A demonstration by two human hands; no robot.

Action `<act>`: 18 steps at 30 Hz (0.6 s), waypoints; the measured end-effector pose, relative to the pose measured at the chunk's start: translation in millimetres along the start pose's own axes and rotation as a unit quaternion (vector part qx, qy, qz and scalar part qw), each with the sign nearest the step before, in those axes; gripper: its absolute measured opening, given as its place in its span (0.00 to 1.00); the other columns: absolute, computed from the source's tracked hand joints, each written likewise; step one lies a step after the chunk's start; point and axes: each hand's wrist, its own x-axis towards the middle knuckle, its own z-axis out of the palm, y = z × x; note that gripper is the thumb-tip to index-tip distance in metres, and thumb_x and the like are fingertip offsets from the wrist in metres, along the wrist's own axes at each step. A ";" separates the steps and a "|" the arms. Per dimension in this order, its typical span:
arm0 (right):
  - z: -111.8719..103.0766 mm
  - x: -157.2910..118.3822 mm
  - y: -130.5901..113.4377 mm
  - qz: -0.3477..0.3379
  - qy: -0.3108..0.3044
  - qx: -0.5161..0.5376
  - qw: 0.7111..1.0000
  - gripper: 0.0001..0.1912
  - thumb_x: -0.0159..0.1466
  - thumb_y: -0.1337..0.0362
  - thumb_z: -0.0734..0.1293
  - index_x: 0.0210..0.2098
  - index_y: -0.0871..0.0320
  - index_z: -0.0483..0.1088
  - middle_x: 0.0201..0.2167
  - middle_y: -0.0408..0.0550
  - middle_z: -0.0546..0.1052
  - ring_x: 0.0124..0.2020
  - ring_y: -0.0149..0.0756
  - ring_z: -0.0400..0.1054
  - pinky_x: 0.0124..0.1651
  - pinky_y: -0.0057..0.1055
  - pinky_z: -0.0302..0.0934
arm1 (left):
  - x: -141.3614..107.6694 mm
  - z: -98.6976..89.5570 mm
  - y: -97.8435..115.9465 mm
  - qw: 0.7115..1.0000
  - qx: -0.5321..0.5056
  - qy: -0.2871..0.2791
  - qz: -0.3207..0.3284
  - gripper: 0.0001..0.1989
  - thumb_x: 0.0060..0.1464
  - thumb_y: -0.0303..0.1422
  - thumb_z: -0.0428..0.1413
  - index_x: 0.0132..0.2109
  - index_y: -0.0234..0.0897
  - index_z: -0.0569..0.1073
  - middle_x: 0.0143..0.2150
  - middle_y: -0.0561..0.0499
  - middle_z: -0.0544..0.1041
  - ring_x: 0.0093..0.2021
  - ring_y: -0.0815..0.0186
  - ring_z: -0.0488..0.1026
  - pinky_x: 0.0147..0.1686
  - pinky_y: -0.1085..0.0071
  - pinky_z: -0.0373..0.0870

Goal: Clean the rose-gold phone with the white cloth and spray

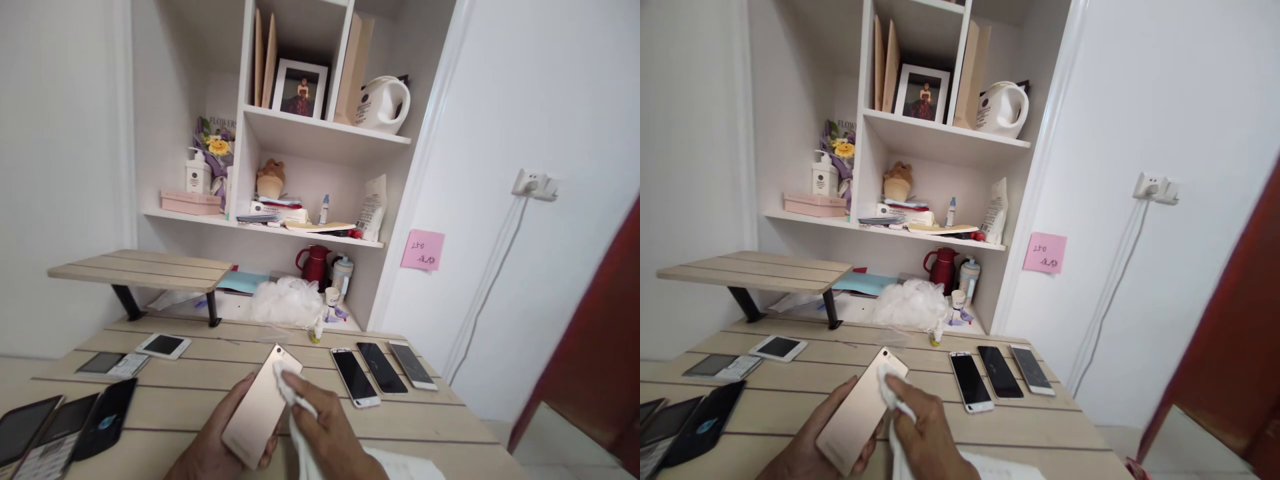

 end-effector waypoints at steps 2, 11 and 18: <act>1.5 -3.7 12.4 0.013 0.053 -0.034 0.998 0.25 0.72 0.51 0.59 0.64 0.53 0.65 0.62 0.50 0.69 0.63 0.47 0.63 0.65 0.44 0.56 | 0.7 1.5 -0.2 1.000 0.000 -0.008 -0.004 0.28 0.60 0.52 0.51 0.40 0.28 0.79 0.31 0.39 0.79 0.26 0.58 0.74 0.25 0.67 0.65; 1.3 -8.0 22.1 0.020 0.073 -0.076 0.994 0.28 0.71 0.51 0.61 0.68 0.50 0.58 0.54 0.48 0.77 0.53 0.45 0.72 0.56 0.38 0.67 | 4.8 -1.7 -4.7 1.000 0.010 -0.010 -0.002 0.28 0.61 0.50 0.52 0.44 0.25 0.79 0.36 0.33 0.81 0.29 0.58 0.75 0.29 0.66 0.68; 13.2 -16.7 12.4 0.106 0.108 -0.047 0.987 0.31 0.70 0.49 0.61 0.70 0.48 0.54 0.60 0.49 0.70 0.64 0.47 0.61 0.67 0.44 0.52 | 4.0 -2.0 -10.5 0.997 0.039 0.065 0.010 0.21 0.57 0.46 0.58 0.36 0.28 0.81 0.26 0.40 0.80 0.28 0.58 0.75 0.29 0.67 0.69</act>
